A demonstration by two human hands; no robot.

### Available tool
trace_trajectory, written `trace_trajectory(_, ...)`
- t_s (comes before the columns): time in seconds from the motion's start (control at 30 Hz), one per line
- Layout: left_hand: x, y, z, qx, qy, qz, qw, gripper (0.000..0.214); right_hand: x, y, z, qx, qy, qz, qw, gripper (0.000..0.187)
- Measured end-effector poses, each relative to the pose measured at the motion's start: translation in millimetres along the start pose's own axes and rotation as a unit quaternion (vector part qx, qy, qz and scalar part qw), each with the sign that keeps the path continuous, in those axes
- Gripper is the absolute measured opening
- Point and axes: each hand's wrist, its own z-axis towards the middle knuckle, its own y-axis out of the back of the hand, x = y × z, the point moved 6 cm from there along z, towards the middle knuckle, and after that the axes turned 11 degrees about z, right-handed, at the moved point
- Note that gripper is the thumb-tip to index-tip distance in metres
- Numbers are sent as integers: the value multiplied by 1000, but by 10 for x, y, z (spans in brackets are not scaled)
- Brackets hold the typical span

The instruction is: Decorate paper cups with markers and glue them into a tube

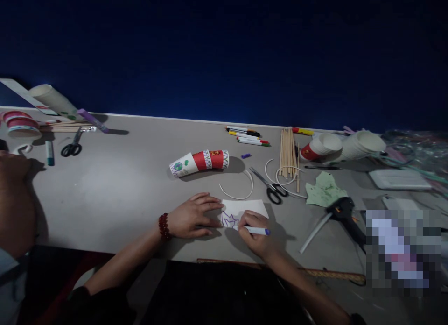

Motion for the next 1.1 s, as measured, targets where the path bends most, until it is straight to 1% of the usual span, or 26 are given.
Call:
trace_trajectory(0.1, -4, 7, 4, 3, -3, 0, 1000, 34, -17, -21, -2, 6, -5, 12, 1000, 18)
trace_trajectory(0.13, -4, 9, 5, 3, -2, 0, 1000, 34, -30, -20, -5, 0, -7, 23, 1000, 18)
trace_trajectory(0.27, -3, 14, 6, 2, 1, -3, 1000, 33, -91, 51, -36, -87, -8, 72, 994, 23)
trace_trajectory(0.33, -3, 12, 5, 2, 0, -3, 1000, 33, -99, 69, -48, -110, -7, 68, 992, 23)
trace_trajectory(0.53, -3, 3, 3, 9, -1, 3, 1000, 35, -94, 84, -70, -123, -18, 57, 991, 23)
trace_trajectory(0.63, -8, 7, 7, 9, -2, 6, 1000, 36, -175, 89, -109, -145, -45, 76, 985, 19)
trace_trajectory(0.73, -12, 17, 11, 3, -2, 10, 1000, 35, -271, 83, -147, -163, -78, 99, 979, 9)
trace_trajectory(0.8, -15, 16, 12, 4, -5, 13, 1000, 35, -276, 81, -151, -154, -78, 89, 981, 6)
trace_trajectory(0.9, -15, 3, 10, 9, -6, 17, 1000, 35, -226, 95, -141, -121, -70, 72, 988, 5)
trace_trajectory(1.1, -16, -14, 5, 3, -6, 9, 1000, 35, -164, 170, -150, -81, -75, 86, 990, 6)
